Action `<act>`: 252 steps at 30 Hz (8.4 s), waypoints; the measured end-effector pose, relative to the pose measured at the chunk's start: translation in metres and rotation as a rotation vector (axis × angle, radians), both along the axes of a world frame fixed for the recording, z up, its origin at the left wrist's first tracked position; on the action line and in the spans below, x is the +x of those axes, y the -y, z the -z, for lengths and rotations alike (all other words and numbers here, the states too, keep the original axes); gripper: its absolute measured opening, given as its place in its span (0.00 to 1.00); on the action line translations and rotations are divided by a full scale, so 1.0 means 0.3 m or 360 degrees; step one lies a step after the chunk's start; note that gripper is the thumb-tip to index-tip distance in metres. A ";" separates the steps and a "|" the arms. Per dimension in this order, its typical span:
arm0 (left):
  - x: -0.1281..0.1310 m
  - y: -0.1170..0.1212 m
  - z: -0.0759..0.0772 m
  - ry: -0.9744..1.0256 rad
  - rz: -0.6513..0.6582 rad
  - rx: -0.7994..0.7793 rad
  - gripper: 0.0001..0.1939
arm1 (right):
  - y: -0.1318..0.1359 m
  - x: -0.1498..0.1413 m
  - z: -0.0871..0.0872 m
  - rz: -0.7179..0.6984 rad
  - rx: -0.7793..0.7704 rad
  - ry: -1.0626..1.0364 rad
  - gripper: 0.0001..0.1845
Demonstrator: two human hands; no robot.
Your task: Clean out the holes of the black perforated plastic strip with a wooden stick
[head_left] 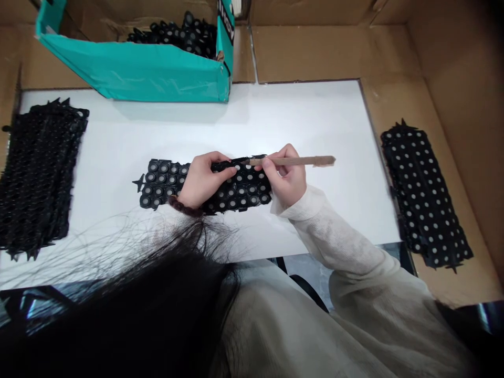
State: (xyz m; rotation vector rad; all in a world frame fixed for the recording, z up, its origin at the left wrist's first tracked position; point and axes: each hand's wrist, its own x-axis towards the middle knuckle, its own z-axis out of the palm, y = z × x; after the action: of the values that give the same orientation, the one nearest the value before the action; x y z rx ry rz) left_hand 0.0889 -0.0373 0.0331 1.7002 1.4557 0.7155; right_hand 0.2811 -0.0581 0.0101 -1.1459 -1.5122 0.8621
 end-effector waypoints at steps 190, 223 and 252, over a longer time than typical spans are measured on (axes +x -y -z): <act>0.042 0.002 0.025 0.0631 -0.0132 0.0126 0.07 | 0.082 -0.024 -0.036 -0.0052 0.0251 0.0013 0.07; -0.010 -0.038 -0.016 -0.0088 0.0464 0.0124 0.08 | 0.043 -0.012 -0.039 0.0083 -0.0003 0.0101 0.14; -0.012 -0.043 0.034 0.0479 0.0191 -0.0199 0.21 | 0.077 0.007 -0.061 -0.0122 0.0133 0.0300 0.13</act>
State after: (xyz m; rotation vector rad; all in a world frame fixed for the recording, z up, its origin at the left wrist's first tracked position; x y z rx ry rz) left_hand 0.0853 -0.0245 0.0227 1.4972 1.1560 0.7614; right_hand 0.2833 -0.0814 0.0285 -1.1393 -1.7395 0.7509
